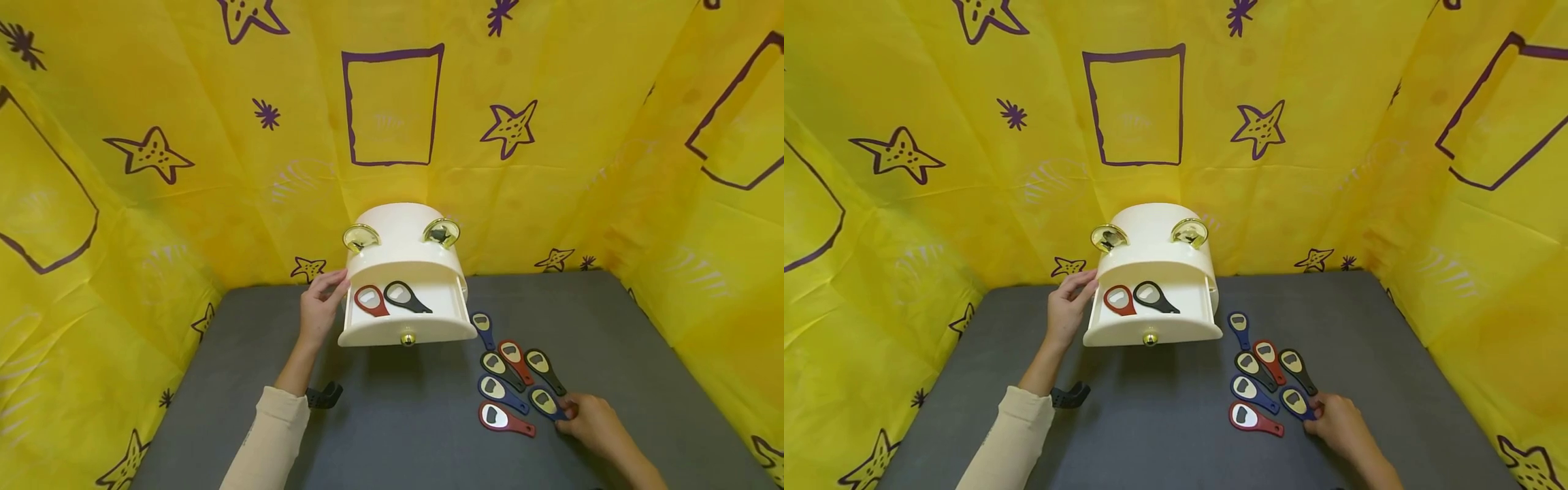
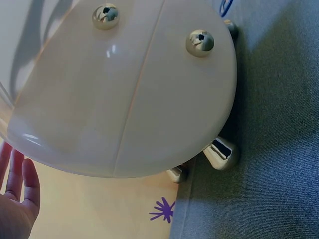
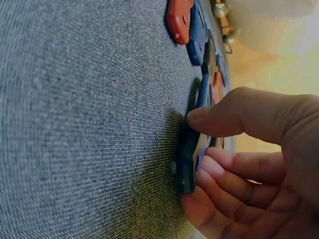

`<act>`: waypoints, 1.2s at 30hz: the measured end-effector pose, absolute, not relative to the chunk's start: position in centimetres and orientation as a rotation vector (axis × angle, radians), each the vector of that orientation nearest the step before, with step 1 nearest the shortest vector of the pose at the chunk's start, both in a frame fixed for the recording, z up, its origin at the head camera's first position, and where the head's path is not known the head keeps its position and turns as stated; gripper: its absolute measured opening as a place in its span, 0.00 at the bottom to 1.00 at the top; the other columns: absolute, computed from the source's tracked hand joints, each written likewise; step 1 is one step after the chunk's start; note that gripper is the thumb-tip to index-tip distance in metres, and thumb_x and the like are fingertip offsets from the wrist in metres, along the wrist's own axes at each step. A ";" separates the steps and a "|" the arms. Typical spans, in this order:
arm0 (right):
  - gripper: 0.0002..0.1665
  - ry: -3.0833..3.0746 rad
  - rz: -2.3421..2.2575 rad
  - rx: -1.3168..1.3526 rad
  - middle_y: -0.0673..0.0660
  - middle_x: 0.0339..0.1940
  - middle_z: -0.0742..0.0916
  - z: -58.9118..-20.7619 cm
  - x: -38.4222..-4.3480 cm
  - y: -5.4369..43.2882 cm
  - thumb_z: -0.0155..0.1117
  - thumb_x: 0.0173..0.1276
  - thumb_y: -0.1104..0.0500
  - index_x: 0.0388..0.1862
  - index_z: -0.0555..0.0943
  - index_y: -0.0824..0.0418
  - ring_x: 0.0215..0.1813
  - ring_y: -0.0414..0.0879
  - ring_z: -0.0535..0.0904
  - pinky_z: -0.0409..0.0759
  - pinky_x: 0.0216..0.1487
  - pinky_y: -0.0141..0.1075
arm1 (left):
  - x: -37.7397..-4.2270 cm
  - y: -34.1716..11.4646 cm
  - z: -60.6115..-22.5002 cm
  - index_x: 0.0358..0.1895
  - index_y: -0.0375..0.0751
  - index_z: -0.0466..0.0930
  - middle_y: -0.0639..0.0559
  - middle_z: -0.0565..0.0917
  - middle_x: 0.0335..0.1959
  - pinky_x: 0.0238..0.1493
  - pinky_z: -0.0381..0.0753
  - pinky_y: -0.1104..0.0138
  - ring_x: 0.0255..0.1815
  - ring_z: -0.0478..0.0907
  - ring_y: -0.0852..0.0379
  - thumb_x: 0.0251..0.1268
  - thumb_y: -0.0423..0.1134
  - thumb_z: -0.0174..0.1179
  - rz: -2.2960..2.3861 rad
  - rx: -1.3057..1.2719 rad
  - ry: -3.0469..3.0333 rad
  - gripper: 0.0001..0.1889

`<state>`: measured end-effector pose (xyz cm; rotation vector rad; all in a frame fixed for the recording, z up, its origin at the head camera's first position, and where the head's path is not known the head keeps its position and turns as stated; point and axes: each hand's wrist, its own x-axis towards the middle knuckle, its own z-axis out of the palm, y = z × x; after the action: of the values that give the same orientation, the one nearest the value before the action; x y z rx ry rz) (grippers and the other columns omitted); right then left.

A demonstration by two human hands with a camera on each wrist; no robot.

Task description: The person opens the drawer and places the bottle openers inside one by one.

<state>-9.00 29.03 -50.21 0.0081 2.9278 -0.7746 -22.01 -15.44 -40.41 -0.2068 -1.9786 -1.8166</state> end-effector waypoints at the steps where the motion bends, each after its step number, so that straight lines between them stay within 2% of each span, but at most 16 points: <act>1: 0.17 2.916 -0.785 0.019 0.48 0.22 0.81 -50.2 -9.0 29.1 0.76 0.44 0.61 0.35 0.85 0.67 0.26 0.38 0.70 0.69 0.28 0.31 | -22.0 -15.4 -40.4 0.47 0.22 0.82 0.31 0.81 0.49 0.39 0.77 0.80 0.47 0.76 0.69 0.60 0.25 0.64 -1.817 -0.206 -1.980 0.13; 16: 0.18 2.841 -0.946 0.088 0.51 0.26 0.85 -48.7 -9.3 29.6 0.75 0.50 0.60 0.38 0.84 0.69 0.27 0.34 0.74 0.73 0.29 0.29 | -21.8 -15.4 -40.1 0.47 0.19 0.81 0.28 0.80 0.49 0.39 0.77 0.81 0.46 0.76 0.69 0.60 0.25 0.63 -1.817 -0.191 -1.986 0.14; 24: 0.21 2.802 -1.037 0.116 0.54 0.31 0.87 -47.3 -10.2 30.0 0.74 0.56 0.59 0.44 0.82 0.72 0.31 0.37 0.79 0.78 0.30 0.29 | -21.9 -15.5 -40.1 0.48 0.19 0.81 0.28 0.80 0.49 0.38 0.77 0.81 0.46 0.76 0.69 0.61 0.25 0.63 -1.824 -0.196 -1.985 0.14; 29: 0.21 2.864 -1.056 0.099 0.56 0.32 0.88 -46.2 -10.6 30.3 0.73 0.57 0.59 0.44 0.82 0.73 0.29 0.33 0.79 0.78 0.29 0.28 | -21.9 -15.5 -40.2 0.48 0.20 0.81 0.26 0.79 0.50 0.38 0.77 0.81 0.46 0.76 0.70 0.61 0.25 0.63 -1.821 -0.206 -1.984 0.14; 36: 0.20 2.916 -1.111 0.061 0.57 0.32 0.87 -44.5 -11.4 30.4 0.72 0.58 0.61 0.45 0.81 0.74 0.28 0.30 0.76 0.79 0.28 0.28 | -21.9 -15.5 -40.2 0.48 0.19 0.81 0.29 0.80 0.49 0.38 0.76 0.81 0.46 0.76 0.69 0.60 0.24 0.63 -1.817 -0.205 -1.981 0.13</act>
<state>-11.41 30.42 -44.52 0.0609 2.9157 -1.1113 -21.85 -15.47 -40.24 -0.2046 -1.9812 -1.8175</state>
